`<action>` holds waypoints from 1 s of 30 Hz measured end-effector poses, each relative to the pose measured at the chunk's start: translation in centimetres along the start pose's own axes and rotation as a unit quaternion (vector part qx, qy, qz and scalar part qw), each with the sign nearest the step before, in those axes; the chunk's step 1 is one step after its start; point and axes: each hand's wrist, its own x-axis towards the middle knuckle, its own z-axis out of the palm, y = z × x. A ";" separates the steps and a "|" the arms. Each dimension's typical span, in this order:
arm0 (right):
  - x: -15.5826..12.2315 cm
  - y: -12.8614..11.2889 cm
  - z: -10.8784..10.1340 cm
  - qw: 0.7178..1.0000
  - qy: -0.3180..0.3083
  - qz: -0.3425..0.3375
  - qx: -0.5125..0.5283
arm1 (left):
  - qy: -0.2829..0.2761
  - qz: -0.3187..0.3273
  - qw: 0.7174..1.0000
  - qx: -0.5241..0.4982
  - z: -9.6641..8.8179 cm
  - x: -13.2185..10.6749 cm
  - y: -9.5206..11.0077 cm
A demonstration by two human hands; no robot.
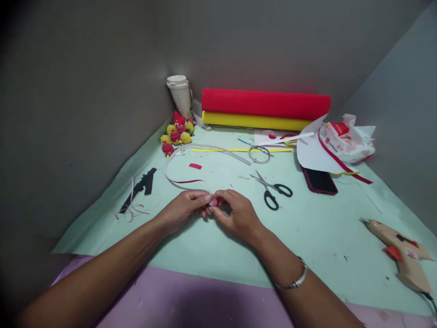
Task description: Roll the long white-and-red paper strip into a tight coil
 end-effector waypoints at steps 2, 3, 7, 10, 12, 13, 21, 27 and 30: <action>0.0 0.0 0.0 1.000 0.000 -0.006 0.001 | -0.001 0.000 1.000 -0.007 -0.1 0.0 -0.1; 0.0 0.0 0.0 1.000 0.000 -0.009 0.002 | -0.002 -0.001 1.000 -0.010 -0.1 0.0 -0.1; 0.0 -0.1 -0.1 1.000 -0.001 -0.012 0.004 | 0.002 0.000 1.000 -0.013 -0.2 0.0 -0.2; 0.0 0.0 -0.1 1.000 -0.001 -0.008 0.002 | 0.007 0.008 1.000 -0.009 -0.1 0.0 -0.1; 0.0 0.0 0.0 1.000 0.000 -0.005 0.002 | 0.009 0.010 1.000 -0.006 0.0 0.0 0.0; 0.0 0.0 0.0 1.000 0.001 -0.004 0.001 | 0.009 0.010 1.000 -0.005 0.0 0.0 0.0; 0.0 0.1 0.0 1.000 -0.004 0.003 0.004 | 0.013 0.006 1.000 0.011 0.1 0.0 0.0; -0.1 0.2 -0.1 1.000 -0.016 0.005 0.024 | -0.002 0.001 0.999 0.039 -0.2 -0.1 0.2; -0.1 0.3 -0.2 0.998 -0.027 0.012 0.048 | -0.013 -0.004 0.999 0.049 -0.4 0.0 0.1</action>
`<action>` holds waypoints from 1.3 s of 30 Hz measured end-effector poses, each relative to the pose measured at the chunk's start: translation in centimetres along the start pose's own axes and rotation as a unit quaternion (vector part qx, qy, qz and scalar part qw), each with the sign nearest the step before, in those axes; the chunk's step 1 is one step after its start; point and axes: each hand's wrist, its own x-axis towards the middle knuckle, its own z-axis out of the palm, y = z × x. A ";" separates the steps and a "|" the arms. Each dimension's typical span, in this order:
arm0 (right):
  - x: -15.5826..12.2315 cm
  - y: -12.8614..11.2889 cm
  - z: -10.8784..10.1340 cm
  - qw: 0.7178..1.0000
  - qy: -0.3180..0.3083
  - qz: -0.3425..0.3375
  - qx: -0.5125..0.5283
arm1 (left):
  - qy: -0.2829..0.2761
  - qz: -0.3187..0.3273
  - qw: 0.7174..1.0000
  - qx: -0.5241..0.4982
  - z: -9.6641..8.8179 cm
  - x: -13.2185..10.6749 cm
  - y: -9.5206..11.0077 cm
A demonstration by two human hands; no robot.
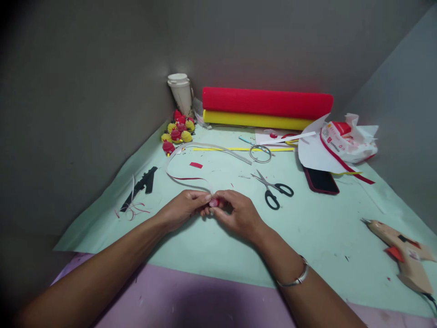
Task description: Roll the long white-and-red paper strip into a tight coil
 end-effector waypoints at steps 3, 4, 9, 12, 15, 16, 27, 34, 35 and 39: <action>0.0 0.1 -0.1 1.000 -0.010 0.007 0.011 | -0.002 -0.001 1.000 0.004 -0.1 0.1 -0.1; 0.0 0.1 -0.1 1.000 -0.013 0.010 0.012 | -0.003 -0.001 1.000 0.005 -0.1 0.1 -0.1; 0.1 0.1 -0.4 0.998 -0.035 0.034 0.026 | -0.007 -0.006 1.000 0.018 -0.2 0.1 -0.2; 0.1 0.0 -0.5 0.996 -0.051 0.064 0.036 | -0.012 -0.012 1.000 0.023 -0.2 0.2 -0.2; 0.1 0.0 -0.6 0.993 -0.060 0.087 0.053 | -0.016 -0.014 1.000 0.019 -0.2 0.1 -0.1; 0.1 -0.1 -0.7 0.992 -0.061 0.091 0.060 | -0.015 -0.015 1.000 0.015 -0.1 0.1 -0.1; 0.1 -0.1 -0.8 0.987 -0.085 0.103 0.085 | -0.035 -0.018 0.999 0.022 -0.1 0.0 0.2; 0.0 0.0 -0.8 0.986 -0.106 0.109 0.062 | -0.064 -0.018 0.998 0.020 -0.3 0.1 0.0; 0.0 0.0 -0.8 0.986 -0.107 0.112 0.059 | -0.065 -0.017 0.998 0.020 -0.3 0.1 0.0; -0.1 0.1 -0.8 0.985 -0.110 0.122 0.056 | -0.070 -0.021 0.997 0.020 -0.4 0.1 0.1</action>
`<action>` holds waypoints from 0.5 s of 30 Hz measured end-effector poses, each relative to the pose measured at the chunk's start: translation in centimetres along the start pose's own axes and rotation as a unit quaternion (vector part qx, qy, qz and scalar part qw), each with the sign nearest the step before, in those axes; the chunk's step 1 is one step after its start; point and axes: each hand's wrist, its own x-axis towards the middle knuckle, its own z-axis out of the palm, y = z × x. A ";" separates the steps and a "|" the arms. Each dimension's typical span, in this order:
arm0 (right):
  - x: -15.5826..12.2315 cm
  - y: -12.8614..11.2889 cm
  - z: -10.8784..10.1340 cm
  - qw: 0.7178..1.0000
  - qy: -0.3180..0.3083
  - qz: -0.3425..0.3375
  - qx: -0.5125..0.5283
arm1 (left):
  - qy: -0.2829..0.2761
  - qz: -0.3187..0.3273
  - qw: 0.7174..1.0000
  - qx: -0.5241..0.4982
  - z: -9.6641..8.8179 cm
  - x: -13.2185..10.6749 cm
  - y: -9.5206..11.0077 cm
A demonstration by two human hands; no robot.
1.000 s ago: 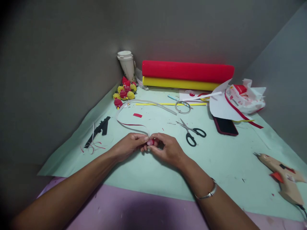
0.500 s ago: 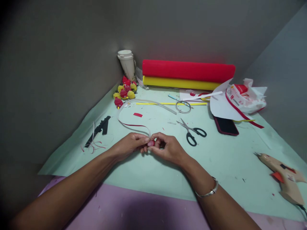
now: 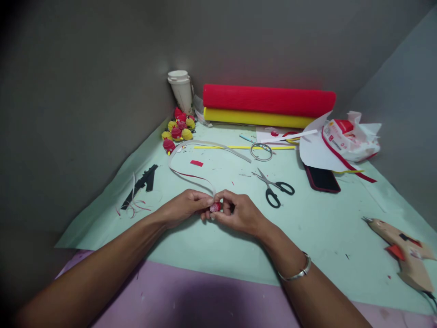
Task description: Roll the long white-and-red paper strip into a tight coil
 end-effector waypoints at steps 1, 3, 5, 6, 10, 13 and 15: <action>0.0 0.0 0.0 1.000 0.001 0.001 0.001 | -0.001 -0.002 1.000 -0.001 0.0 0.0 0.0; 0.0 0.0 0.1 1.000 0.004 0.000 0.007 | -0.004 -0.004 1.000 -0.002 -0.1 0.0 0.1; -0.1 0.0 0.1 1.000 0.004 -0.002 0.014 | -0.007 -0.005 1.000 -0.002 -0.1 0.0 0.1; -0.1 0.0 0.1 1.000 0.004 -0.004 0.016 | -0.008 -0.005 1.000 -0.002 -0.1 0.0 0.1; 0.0 -0.1 0.1 1.000 0.010 -0.008 0.021 | 0.000 0.003 1.000 -0.013 0.0 0.0 0.1; 0.0 -0.2 0.1 0.999 0.020 -0.013 0.028 | 0.018 0.003 0.999 -0.027 0.1 0.0 0.2; 0.0 -0.2 0.1 0.999 0.023 -0.017 0.028 | 0.024 0.001 0.999 -0.031 0.2 0.0 0.3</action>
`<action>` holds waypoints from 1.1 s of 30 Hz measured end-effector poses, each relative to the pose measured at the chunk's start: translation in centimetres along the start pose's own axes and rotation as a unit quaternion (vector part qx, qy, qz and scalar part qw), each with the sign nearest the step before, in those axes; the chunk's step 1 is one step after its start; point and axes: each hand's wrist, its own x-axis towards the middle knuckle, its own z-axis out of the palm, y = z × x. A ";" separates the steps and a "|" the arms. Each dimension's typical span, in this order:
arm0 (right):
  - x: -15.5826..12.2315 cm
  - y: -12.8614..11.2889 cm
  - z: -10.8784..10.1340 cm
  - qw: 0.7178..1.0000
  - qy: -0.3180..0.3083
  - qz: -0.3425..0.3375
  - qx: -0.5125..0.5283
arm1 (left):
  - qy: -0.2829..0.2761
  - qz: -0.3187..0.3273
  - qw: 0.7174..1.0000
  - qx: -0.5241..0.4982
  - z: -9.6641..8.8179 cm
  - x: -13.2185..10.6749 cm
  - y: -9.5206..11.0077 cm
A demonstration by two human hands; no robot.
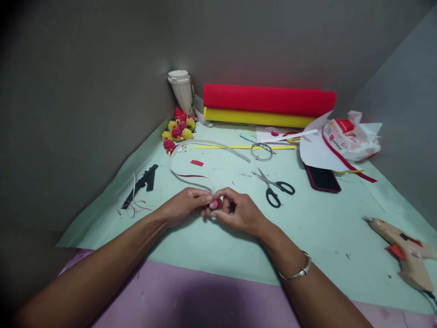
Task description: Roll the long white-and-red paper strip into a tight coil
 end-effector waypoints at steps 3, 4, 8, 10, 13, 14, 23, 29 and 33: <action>0.0 0.0 0.0 1.000 0.000 0.001 -0.004 | -0.004 -0.003 1.000 0.000 0.0 0.0 0.0; 0.0 0.0 0.0 1.000 0.000 0.002 -0.005 | -0.005 -0.004 1.000 0.001 0.0 0.0 -0.1; 0.0 0.0 0.0 1.000 0.002 0.008 -0.001 | 0.001 0.001 1.000 0.006 0.1 0.0 -0.2; 0.0 -0.1 0.0 1.000 0.004 0.009 0.001 | 0.005 0.003 1.000 0.004 0.1 0.0 -0.2; 0.0 0.0 0.0 1.000 0.004 0.009 0.002 | 0.001 0.000 1.000 0.000 0.1 -0.1 -0.2; 0.0 0.0 0.0 1.000 0.004 0.008 0.001 | -0.002 -0.002 1.000 -0.001 0.1 -0.1 -0.2; 0.0 0.2 0.2 0.997 0.040 -0.046 -0.046 | 0.034 0.007 0.999 -0.020 0.1 0.0 0.0; 0.0 0.5 0.2 0.997 0.052 -0.046 -0.043 | 0.040 -0.005 0.999 -0.033 0.3 -0.1 -0.1; 0.0 0.5 0.0 1.000 0.026 -0.011 -0.011 | 0.023 -0.015 0.999 -0.025 0.2 -0.2 0.0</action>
